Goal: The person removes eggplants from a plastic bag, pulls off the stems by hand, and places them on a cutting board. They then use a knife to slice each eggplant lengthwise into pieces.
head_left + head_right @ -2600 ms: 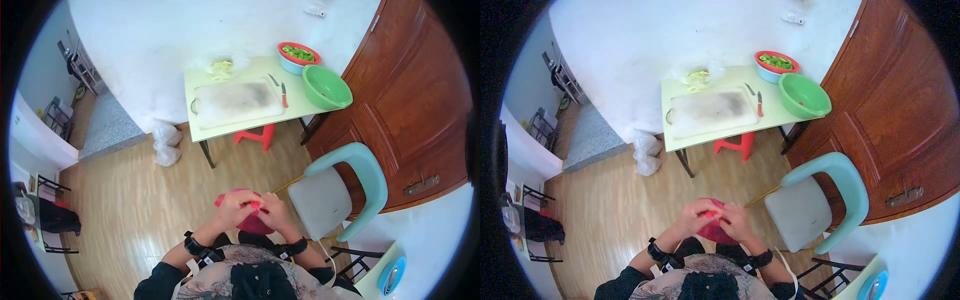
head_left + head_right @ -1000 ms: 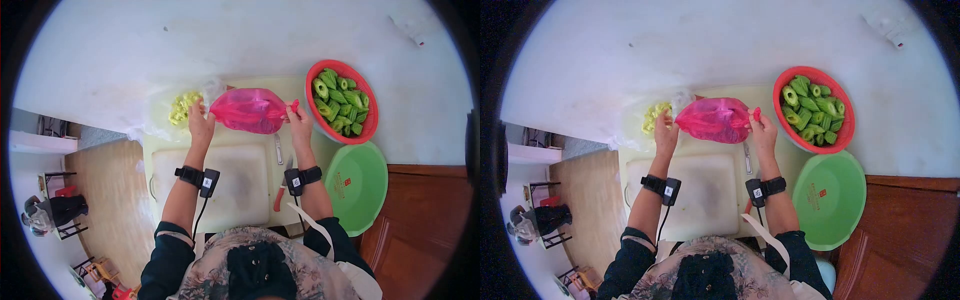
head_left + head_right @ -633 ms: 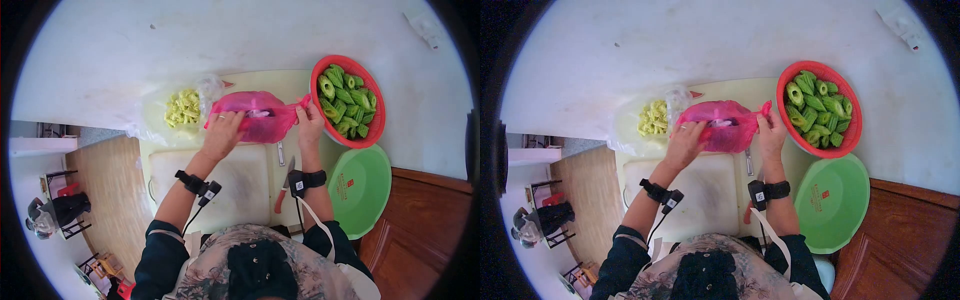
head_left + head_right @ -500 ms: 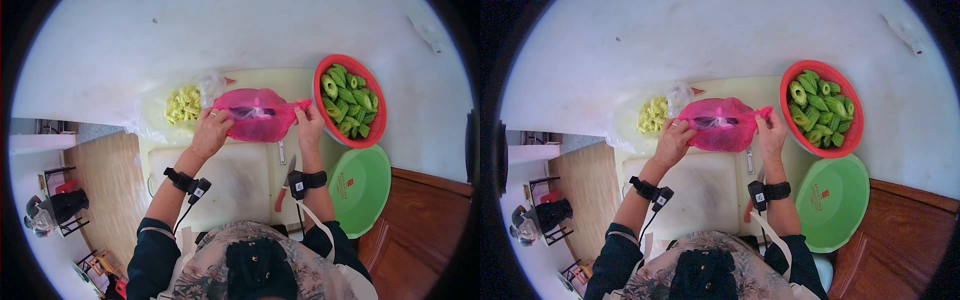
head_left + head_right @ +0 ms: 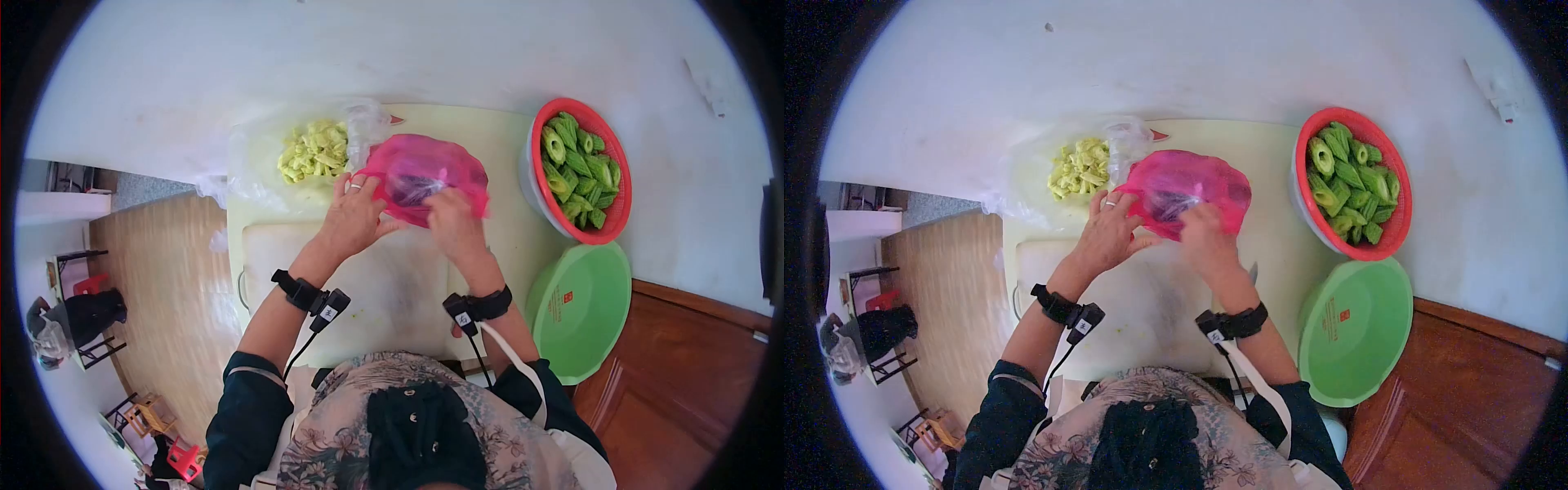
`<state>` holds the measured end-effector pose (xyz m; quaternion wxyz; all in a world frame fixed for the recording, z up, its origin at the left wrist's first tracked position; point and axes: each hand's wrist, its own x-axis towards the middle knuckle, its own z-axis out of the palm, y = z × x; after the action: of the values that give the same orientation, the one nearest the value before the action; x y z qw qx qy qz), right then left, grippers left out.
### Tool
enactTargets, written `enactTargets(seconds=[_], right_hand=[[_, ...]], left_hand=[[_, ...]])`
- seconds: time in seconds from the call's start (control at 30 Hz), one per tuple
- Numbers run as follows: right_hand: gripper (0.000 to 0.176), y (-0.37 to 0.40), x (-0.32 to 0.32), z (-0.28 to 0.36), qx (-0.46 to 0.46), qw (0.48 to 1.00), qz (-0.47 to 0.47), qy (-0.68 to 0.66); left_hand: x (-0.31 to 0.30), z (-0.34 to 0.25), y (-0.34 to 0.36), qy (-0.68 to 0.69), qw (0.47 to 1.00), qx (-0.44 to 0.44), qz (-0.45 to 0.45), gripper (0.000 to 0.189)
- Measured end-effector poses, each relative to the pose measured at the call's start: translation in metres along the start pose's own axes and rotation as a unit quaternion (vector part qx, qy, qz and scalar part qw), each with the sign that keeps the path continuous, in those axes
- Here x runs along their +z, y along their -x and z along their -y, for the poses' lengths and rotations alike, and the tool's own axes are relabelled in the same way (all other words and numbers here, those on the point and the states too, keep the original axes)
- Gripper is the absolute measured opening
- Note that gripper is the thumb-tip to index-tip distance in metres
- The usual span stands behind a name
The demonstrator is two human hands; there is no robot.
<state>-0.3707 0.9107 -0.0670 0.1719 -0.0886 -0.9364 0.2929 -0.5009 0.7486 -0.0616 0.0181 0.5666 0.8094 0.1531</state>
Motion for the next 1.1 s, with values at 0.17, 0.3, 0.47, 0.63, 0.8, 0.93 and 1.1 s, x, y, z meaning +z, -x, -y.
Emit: enactTargets(seconds=[0.17,0.3,0.47,0.63,0.8,0.93,1.1], right_hand=[[0.017,-0.003,-0.006,-0.029,0.143,0.988,-0.060,0.021],[0.022,-0.011,-0.008,-0.071,0.240,0.957,-0.074,0.146],[0.031,-0.021,-0.002,-0.124,0.236,0.971,-0.010,0.036],[0.040,-0.029,0.005,-0.149,0.412,0.861,-0.042,-0.296],[0.042,-0.036,0.014,-0.158,0.466,0.760,-0.049,-0.451],[0.042,-0.044,0.019,-0.170,0.445,0.828,-0.015,-0.341],[0.038,-0.061,0.032,-0.187,0.417,0.895,0.039,-0.154]], left_hand=[[0.030,0.012,-0.013,-0.042,0.996,-0.072,-0.004,0.031],[0.048,0.037,-0.019,-0.027,0.998,-0.059,0.004,0.029],[0.062,0.059,-0.034,-0.021,0.994,-0.062,0.084,0.021],[0.064,0.081,-0.052,0.053,0.995,-0.037,0.072,0.023],[0.064,0.100,-0.067,0.232,0.969,-0.022,0.084,0.029],[0.059,0.103,-0.082,0.203,0.973,-0.038,0.106,0.027],[0.065,0.116,-0.091,0.296,0.948,-0.018,0.116,0.023]])
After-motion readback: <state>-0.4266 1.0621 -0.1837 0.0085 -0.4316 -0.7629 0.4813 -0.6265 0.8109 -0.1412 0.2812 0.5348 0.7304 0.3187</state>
